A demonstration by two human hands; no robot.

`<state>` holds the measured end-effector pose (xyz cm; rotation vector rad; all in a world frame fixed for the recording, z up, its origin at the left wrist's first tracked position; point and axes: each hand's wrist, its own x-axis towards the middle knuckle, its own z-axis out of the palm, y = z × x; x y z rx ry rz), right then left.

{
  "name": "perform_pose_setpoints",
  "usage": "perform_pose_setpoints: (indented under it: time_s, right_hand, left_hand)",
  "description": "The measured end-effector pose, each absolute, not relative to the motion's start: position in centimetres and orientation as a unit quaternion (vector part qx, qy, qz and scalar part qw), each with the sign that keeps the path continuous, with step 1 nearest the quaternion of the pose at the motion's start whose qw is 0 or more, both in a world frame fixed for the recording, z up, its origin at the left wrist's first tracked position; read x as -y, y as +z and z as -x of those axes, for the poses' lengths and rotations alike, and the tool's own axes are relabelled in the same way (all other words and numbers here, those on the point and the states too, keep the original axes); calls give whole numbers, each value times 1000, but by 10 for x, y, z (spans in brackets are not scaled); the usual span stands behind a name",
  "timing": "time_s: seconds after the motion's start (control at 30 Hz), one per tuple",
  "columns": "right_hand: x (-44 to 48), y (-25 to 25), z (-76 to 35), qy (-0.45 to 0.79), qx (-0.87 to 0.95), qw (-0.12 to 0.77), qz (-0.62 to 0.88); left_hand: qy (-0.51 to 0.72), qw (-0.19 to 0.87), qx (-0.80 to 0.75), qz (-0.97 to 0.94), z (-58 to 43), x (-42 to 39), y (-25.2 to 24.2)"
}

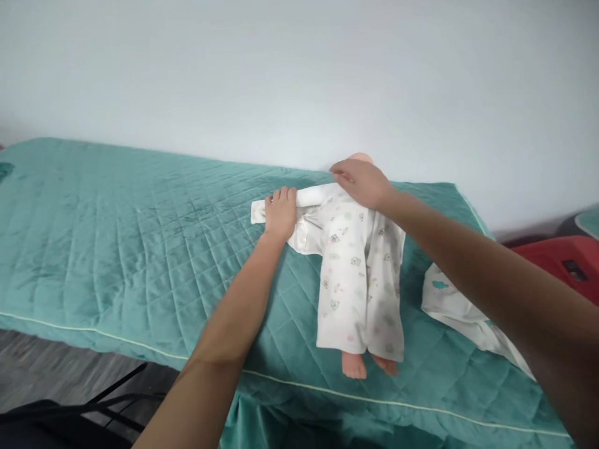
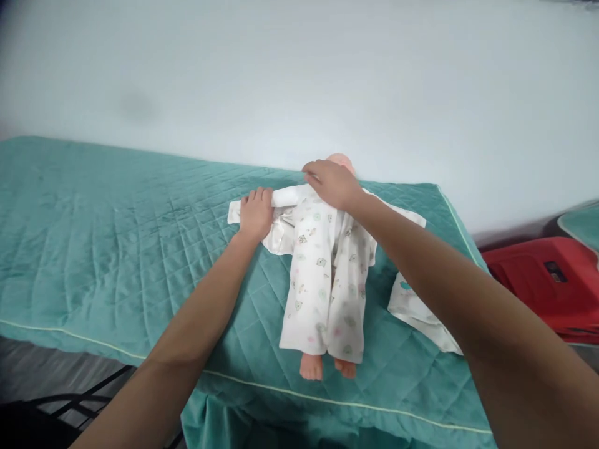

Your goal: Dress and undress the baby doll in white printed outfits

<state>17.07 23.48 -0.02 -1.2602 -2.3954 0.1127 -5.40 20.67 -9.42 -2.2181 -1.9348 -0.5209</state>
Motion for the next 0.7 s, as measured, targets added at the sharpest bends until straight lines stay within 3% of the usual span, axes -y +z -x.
perform_pose_setpoints:
  time_s: [0.17, 0.4, 0.53, 0.7]
  right_hand:
    - [-223, -34, -228, 50, 756, 364, 542]
    - [-216, -91, -267, 4, 726, 257, 638]
    - [-218, -92, -279, 21, 677, 262, 688]
    - [-223, -91, -290, 73, 626, 276, 725]
  left_hand:
    - [-172, 75, 670, 719, 63, -207, -93]
    - [-183, 85, 680, 705, 60, -198, -94]
    - [-230, 82, 642, 727, 53, -182, -88]
    - [-382, -33, 533, 754, 11, -177, -55]
